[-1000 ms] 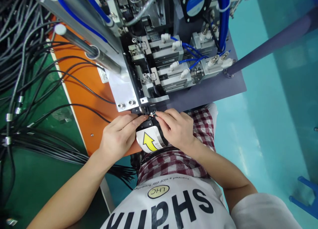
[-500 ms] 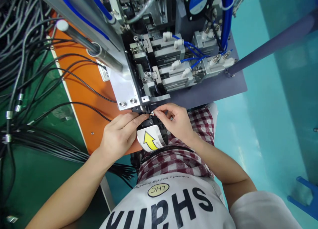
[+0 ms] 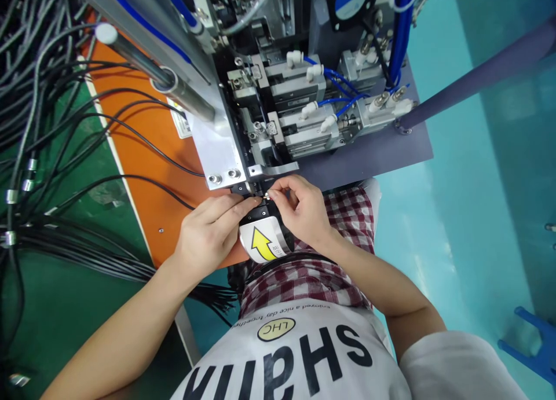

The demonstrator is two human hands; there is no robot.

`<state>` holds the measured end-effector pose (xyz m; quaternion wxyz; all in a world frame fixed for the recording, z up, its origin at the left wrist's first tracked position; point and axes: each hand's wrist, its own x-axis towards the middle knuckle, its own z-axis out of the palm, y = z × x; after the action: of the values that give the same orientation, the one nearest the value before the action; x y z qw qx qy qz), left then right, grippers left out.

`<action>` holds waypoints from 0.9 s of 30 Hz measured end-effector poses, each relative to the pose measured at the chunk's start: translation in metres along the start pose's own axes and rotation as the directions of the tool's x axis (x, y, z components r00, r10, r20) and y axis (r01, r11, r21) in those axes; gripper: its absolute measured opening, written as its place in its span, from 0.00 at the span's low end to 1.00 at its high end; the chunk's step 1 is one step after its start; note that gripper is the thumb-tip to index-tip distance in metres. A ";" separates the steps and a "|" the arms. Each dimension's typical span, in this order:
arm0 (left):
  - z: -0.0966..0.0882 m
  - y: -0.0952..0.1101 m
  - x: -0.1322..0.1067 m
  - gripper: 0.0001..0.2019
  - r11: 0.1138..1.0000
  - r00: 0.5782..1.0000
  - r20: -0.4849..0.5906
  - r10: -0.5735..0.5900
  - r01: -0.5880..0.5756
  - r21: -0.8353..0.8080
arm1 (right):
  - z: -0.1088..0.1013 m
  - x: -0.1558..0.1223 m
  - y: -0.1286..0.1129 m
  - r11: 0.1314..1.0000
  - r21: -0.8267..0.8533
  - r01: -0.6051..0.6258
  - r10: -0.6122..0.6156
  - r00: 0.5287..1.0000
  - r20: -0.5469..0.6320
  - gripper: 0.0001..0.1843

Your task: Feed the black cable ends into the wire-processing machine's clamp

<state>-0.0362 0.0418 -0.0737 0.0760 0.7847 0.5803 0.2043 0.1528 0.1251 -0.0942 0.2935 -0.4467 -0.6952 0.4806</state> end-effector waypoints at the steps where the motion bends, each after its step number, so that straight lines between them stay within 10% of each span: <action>1: 0.000 0.000 0.000 0.18 1.000 1.000 0.004 -0.002 0.002 0.000 | 0.001 0.000 0.001 1.000 -0.004 -0.004 0.004 1.000 0.003 0.06; 27: 0.001 -0.001 -0.001 0.17 1.000 1.000 -0.005 0.003 -0.003 -0.014 | 0.005 -0.001 0.009 0.995 0.005 -0.104 0.104 0.994 0.029 0.06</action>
<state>-0.0375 0.0412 -0.0750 0.0797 0.7844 0.5781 0.2104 0.1526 0.1234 -0.1045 0.2598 -0.4744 -0.6736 0.5038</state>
